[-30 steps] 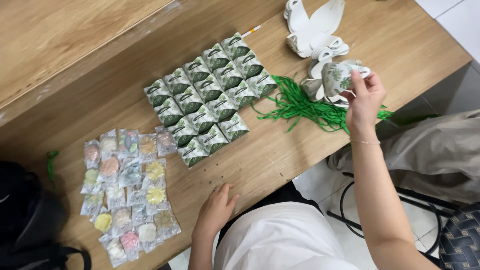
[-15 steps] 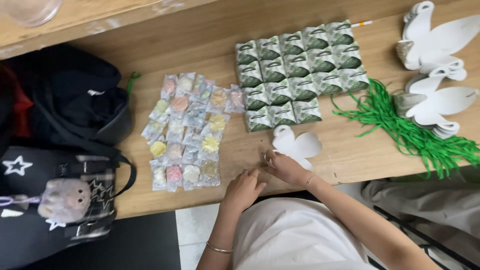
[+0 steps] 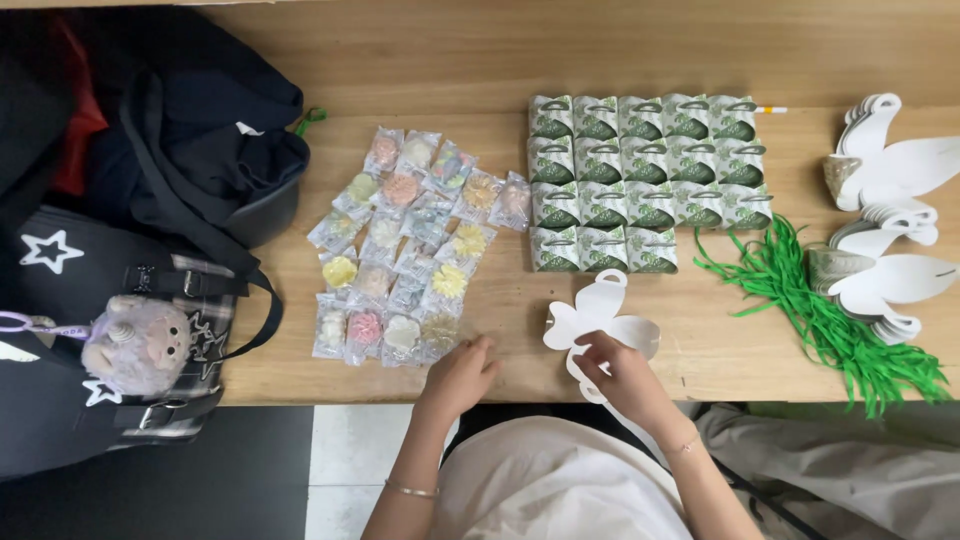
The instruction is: Assembling and filling small decorative paper gift boxes with tissue paper and items.
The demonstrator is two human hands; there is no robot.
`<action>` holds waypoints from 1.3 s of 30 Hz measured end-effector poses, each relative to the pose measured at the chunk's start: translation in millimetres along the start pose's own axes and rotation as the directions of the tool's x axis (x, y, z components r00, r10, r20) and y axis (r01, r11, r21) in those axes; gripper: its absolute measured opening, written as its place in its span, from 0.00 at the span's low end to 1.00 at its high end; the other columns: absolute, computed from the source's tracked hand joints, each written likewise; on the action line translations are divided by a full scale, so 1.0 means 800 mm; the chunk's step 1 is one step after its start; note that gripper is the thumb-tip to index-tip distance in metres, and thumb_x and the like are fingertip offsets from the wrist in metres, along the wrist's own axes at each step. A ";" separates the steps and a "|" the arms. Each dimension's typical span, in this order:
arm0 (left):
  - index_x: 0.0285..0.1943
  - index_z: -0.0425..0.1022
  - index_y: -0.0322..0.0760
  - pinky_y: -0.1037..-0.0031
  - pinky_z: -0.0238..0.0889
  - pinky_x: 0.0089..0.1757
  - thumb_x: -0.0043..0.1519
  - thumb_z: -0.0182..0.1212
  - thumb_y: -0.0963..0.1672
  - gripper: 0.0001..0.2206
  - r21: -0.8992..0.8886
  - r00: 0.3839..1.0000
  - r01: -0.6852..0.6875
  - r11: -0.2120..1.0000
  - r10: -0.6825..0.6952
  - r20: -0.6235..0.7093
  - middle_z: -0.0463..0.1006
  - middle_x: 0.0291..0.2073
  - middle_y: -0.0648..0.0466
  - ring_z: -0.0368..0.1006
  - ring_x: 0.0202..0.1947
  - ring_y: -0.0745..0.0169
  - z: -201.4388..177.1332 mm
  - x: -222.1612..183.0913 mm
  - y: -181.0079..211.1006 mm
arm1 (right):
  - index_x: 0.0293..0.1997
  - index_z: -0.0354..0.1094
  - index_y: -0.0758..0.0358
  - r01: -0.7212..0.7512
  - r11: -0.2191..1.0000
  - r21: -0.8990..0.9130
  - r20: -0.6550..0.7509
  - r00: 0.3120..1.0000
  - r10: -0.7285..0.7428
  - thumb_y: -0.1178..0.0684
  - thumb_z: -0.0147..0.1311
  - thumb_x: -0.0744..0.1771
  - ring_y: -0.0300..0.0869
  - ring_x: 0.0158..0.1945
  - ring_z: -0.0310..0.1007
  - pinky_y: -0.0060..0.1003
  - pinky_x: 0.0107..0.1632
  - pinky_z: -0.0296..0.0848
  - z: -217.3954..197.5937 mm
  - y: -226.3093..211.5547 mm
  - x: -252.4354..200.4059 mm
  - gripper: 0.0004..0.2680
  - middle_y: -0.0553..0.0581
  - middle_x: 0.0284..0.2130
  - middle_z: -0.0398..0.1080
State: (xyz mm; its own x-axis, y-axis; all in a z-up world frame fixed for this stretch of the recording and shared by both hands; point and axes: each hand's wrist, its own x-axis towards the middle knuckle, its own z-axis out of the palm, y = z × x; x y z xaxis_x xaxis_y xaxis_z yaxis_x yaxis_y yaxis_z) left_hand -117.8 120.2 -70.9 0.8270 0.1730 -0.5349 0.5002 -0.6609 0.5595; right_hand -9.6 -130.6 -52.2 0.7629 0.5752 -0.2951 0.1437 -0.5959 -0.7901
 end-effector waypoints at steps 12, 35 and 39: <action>0.57 0.73 0.34 0.56 0.70 0.49 0.60 0.66 0.48 0.19 -0.093 0.910 -0.182 0.979 0.132 -0.393 0.75 0.53 0.40 0.73 0.54 0.43 -0.054 0.283 0.038 | 0.48 0.71 0.60 -0.215 0.954 -0.208 -0.202 0.964 0.173 0.52 0.59 0.65 0.48 0.34 0.81 0.40 0.38 0.76 0.011 -0.005 -0.069 0.09 0.56 0.32 0.80; 0.53 0.63 0.32 0.67 0.75 0.45 0.49 0.80 0.46 0.31 -0.447 0.828 -0.339 0.828 0.037 -0.559 0.81 0.43 0.42 0.81 0.44 0.51 -0.057 0.295 0.050 | 0.53 0.70 0.58 -0.229 0.973 -0.023 -0.161 0.962 0.222 0.54 0.58 0.65 0.44 0.38 0.82 0.39 0.42 0.80 -0.001 0.001 -0.064 0.12 0.57 0.36 0.80; 0.55 0.62 0.31 0.74 0.77 0.46 0.52 0.77 0.41 0.27 -0.851 0.893 -0.448 0.274 0.175 -0.414 0.81 0.45 0.42 0.80 0.45 0.62 -0.065 0.187 0.089 | 0.62 0.64 0.63 -0.158 0.942 0.294 -0.223 0.947 0.229 0.56 0.56 0.67 0.39 0.45 0.79 0.39 0.47 0.77 -0.034 -0.032 -0.043 0.16 0.57 0.42 0.79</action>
State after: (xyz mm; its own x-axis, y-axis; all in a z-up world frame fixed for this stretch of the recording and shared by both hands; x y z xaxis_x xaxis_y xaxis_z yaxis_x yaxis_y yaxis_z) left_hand 54.7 137.0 -78.4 0.9326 0.3412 -0.1180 -0.0150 0.3632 0.9316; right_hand -22.3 -150.0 -7.3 0.8966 0.2834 -0.3403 -0.1708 -0.4877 -0.8562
